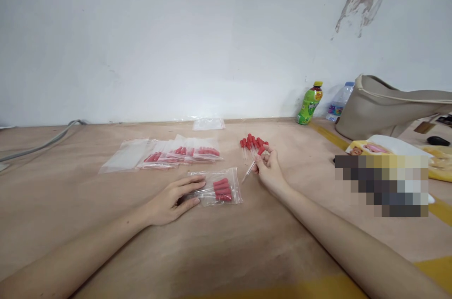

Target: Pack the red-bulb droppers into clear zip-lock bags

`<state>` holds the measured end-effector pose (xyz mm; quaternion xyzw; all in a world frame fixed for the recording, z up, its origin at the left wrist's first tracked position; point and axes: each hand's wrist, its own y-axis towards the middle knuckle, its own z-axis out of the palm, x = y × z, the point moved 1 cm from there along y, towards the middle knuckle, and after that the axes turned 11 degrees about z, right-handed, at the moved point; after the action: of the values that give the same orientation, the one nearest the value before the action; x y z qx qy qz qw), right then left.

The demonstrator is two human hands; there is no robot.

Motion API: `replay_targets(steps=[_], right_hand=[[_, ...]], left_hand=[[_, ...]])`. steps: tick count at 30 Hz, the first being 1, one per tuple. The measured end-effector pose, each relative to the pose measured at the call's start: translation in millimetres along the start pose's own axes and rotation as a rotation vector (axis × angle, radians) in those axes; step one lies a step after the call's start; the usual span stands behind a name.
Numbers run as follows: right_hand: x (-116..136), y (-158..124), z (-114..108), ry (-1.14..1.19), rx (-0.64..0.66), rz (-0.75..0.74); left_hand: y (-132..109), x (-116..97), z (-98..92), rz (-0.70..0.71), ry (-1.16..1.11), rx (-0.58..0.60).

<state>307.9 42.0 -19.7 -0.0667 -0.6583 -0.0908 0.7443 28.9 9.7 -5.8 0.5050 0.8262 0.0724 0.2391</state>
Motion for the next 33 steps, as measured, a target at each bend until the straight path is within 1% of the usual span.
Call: replay_targets(steps=[5, 7, 12, 14, 16, 18, 21, 23, 25, 29, 33], right_hand=[[-7.3, -3.9, 10.0, 0.052, -0.033, 0.010], [-7.6, -3.7, 10.4, 0.061, -0.051, 0.010], [1.6, -1.2, -2.5, 0.050, -0.205, -0.056], [3.8, -2.1, -4.6, 0.048, -0.210, -0.048], [2.4, -5.3, -0.4, 0.065, -0.173, -0.002], [-1.9, -10.8, 9.0, 0.111, -0.110, 0.072], [-7.5, -20.2, 24.0, 0.200, 0.014, 0.185], [-7.7, -25.1, 29.1, 0.232, 0.099, 0.241], [-5.3, -27.8, 29.0, 0.238, 0.152, 0.275], [0.3, -28.4, 22.2, 0.235, 0.191, 0.312], [-0.7, -27.5, 18.7, 0.204, 0.198, 0.273]], left_hand=[[-0.8, 0.4, -0.2, 0.001, 0.009, 0.007], [-1.0, 0.2, -0.2, 0.002, 0.010, 0.007], [-0.6, -1.2, -0.6, 0.002, 0.006, 0.003], [-0.6, -1.4, -0.5, 0.000, 0.008, 0.001], [-0.8, -1.3, -0.5, -0.002, 0.013, 0.005], [-1.1, -1.5, -0.8, -0.004, 0.014, 0.013], [-1.0, -3.1, -2.1, -0.010, 0.017, 0.015], [-0.6, -4.8, -3.2, -0.013, 0.022, 0.001], [0.0, -6.5, -4.1, -0.015, 0.023, -0.011], [0.2, -8.0, -4.7, -0.022, 0.017, -0.014], [0.2, -8.2, -5.1, -0.024, 0.009, -0.007]])
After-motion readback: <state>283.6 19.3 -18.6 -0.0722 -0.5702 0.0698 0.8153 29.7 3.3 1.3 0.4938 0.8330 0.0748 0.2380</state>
